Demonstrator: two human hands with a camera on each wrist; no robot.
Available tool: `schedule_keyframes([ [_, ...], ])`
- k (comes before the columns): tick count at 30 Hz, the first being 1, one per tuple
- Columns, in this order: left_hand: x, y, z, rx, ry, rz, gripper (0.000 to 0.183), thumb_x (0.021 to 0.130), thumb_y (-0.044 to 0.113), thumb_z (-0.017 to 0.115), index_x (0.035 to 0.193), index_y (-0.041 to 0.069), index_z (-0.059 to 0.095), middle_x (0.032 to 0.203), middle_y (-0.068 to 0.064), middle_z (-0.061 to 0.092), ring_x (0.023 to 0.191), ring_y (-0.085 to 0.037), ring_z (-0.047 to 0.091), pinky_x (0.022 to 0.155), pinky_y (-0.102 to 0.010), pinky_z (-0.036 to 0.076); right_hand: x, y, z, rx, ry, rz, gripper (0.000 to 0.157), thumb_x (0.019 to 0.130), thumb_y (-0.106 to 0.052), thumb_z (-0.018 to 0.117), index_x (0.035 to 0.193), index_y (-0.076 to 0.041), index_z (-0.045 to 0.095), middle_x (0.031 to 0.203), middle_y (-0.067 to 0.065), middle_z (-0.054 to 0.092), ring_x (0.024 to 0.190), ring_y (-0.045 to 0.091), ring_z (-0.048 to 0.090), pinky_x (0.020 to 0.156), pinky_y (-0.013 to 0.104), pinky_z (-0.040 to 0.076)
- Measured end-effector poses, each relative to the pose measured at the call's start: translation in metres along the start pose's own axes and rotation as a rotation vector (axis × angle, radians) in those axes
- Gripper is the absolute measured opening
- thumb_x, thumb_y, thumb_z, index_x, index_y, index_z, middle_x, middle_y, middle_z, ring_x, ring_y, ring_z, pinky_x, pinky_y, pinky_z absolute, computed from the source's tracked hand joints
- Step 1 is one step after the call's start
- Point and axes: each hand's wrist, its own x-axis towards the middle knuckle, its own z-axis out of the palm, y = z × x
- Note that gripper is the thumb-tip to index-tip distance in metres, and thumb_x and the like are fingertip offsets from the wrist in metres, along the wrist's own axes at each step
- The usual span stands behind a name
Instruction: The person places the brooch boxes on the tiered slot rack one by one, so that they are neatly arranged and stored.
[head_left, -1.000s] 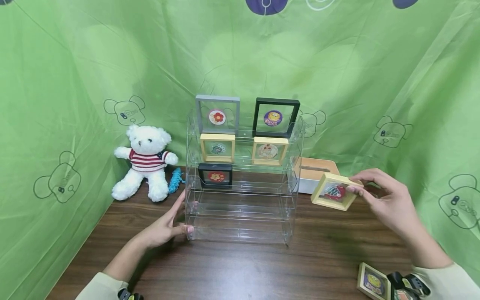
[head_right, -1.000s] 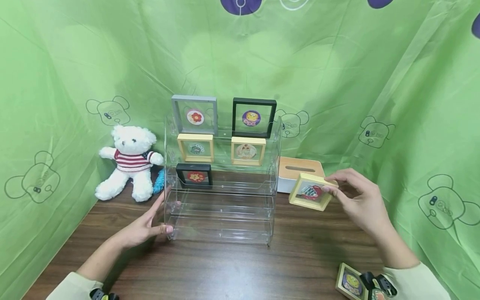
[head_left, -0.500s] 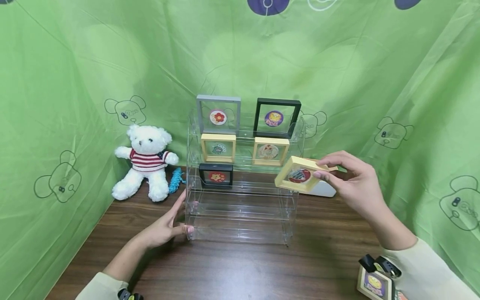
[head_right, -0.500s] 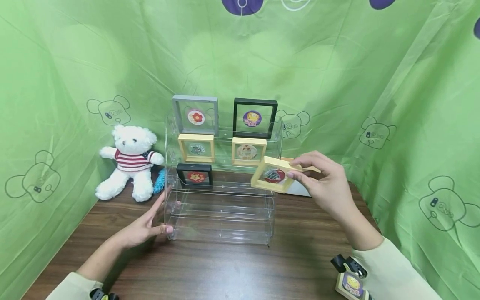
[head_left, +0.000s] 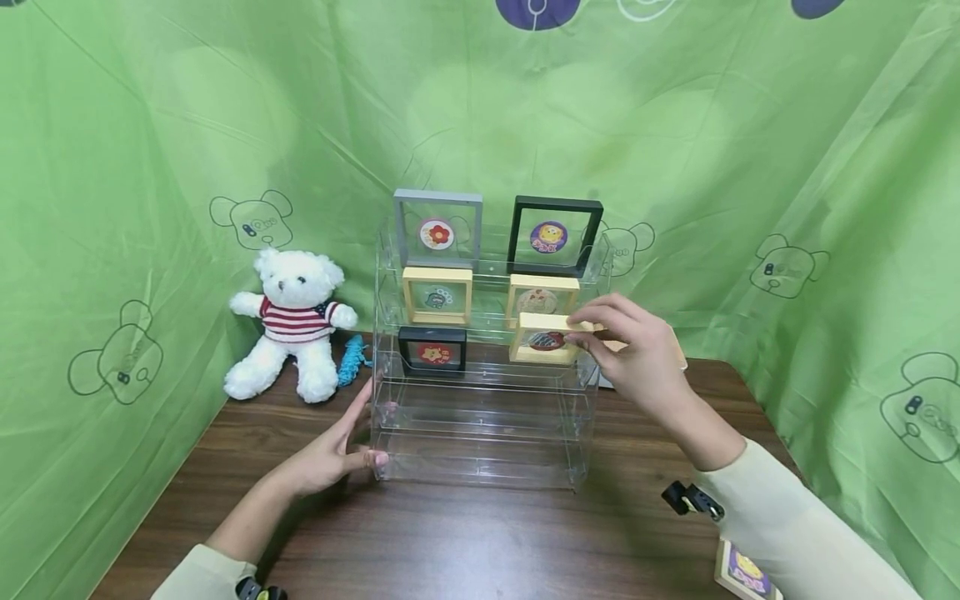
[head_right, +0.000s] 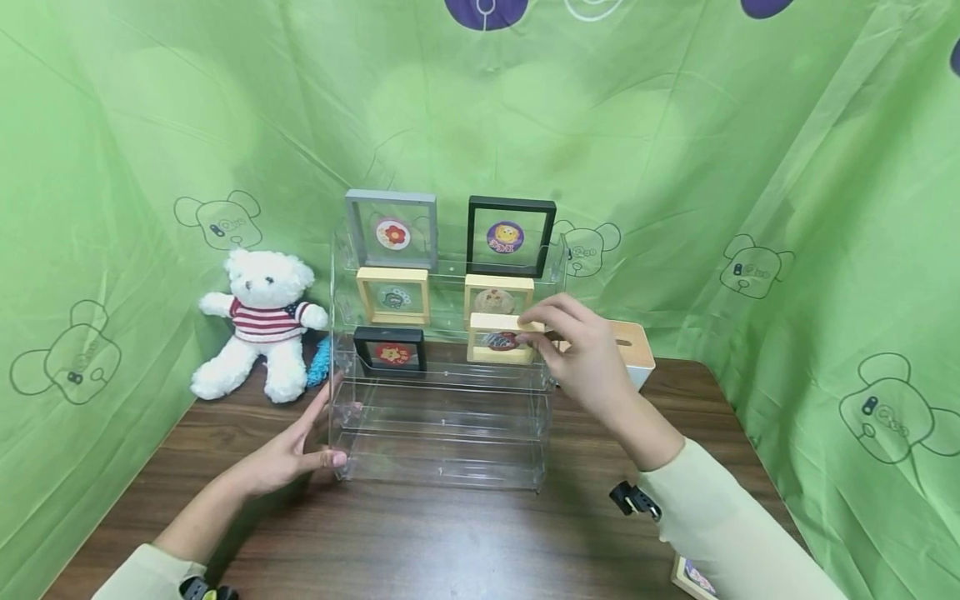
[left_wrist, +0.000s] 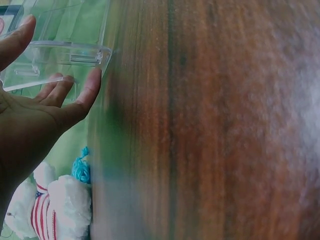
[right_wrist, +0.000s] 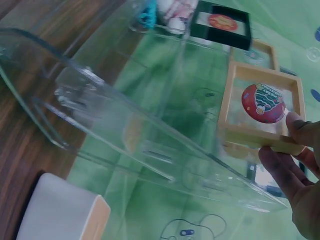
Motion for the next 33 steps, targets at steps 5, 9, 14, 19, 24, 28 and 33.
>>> schedule_keyframes([
  [5, 0.000, 0.000, 0.000, 0.002, -0.004, 0.011, 0.125, 0.100, 0.005, 0.080, 0.177, 0.040, -0.011, 0.178, -0.037, 0.017, 0.160, -0.063, 0.018, 0.104, -0.028, 0.061, -0.007, 0.005, 0.014, -0.095, -0.042, -0.073, 0.033, 0.082, 0.015, 0.089, 0.106, -0.005, 0.082, 0.107, 0.007, 0.076, 0.090, 0.021, 0.077, 0.083, 0.016, 0.062],
  [9, 0.000, 0.000, 0.000, 0.005, -0.004, 0.022, 0.124, 0.100, 0.004, 0.079, 0.177, 0.039, -0.011, 0.178, -0.038, 0.016, 0.160, -0.063, 0.018, 0.105, -0.027, 0.060, -0.009, 0.005, 0.020, -0.139, -0.036, -0.064, 0.030, 0.084, 0.012, 0.090, 0.106, -0.006, 0.081, 0.106, 0.006, 0.075, 0.088, 0.019, 0.075, 0.076, 0.028, 0.064],
  [14, -0.001, -0.001, 0.000, 0.002, 0.000, 0.016, 0.124, 0.100, 0.005, 0.079, 0.177, 0.038, -0.011, 0.178, -0.038, 0.016, 0.161, -0.063, 0.018, 0.105, -0.026, 0.060, -0.012, 0.005, 0.028, -0.145, -0.074, -0.036, 0.027, 0.085, 0.010, 0.089, 0.106, -0.006, 0.080, 0.106, 0.009, 0.075, 0.093, 0.023, 0.074, 0.076, 0.036, 0.065],
  [19, 0.000, 0.000, 0.000, 0.001, 0.001, 0.009, 0.123, 0.100, 0.006, 0.079, 0.177, 0.039, -0.011, 0.178, -0.038, 0.017, 0.161, -0.062, 0.017, 0.105, -0.025, 0.059, -0.016, 0.005, 0.032, -0.222, -0.093, -0.060, 0.028, 0.087, 0.013, 0.087, 0.108, -0.004, 0.079, 0.109, 0.012, 0.075, 0.096, 0.030, 0.076, 0.079, 0.042, 0.067],
  [24, 0.000, 0.000, 0.000, 0.004, 0.002, 0.007, 0.123, 0.100, 0.005, 0.079, 0.177, 0.040, -0.011, 0.178, -0.037, 0.019, 0.161, -0.062, 0.018, 0.105, -0.026, 0.059, -0.019, 0.007, 0.032, -0.282, -0.102, -0.078, 0.033, 0.086, 0.015, 0.086, 0.113, -0.002, 0.079, 0.112, 0.014, 0.074, 0.097, 0.033, 0.076, 0.079, 0.044, 0.068],
  [28, 0.000, 0.000, 0.000, 0.008, 0.005, 0.001, 0.123, 0.100, 0.006, 0.079, 0.177, 0.041, -0.011, 0.179, -0.037, 0.017, 0.162, -0.062, 0.016, 0.106, -0.025, 0.059, -0.019, 0.006, 0.030, -0.300, -0.113, -0.084, 0.034, 0.086, 0.013, 0.088, 0.115, -0.002, 0.080, 0.114, 0.015, 0.074, 0.097, 0.032, 0.076, 0.077, 0.043, 0.068],
  [33, 0.000, -0.001, 0.000, 0.012, 0.007, -0.001, 0.123, 0.101, 0.006, 0.079, 0.177, 0.041, -0.011, 0.179, -0.036, 0.015, 0.162, -0.063, 0.015, 0.106, -0.023, 0.058, -0.019, 0.004, 0.024, -0.309, -0.084, -0.117, 0.033, 0.087, 0.003, 0.091, 0.118, -0.001, 0.080, 0.115, 0.017, 0.074, 0.094, 0.030, 0.076, 0.073, 0.042, 0.066],
])
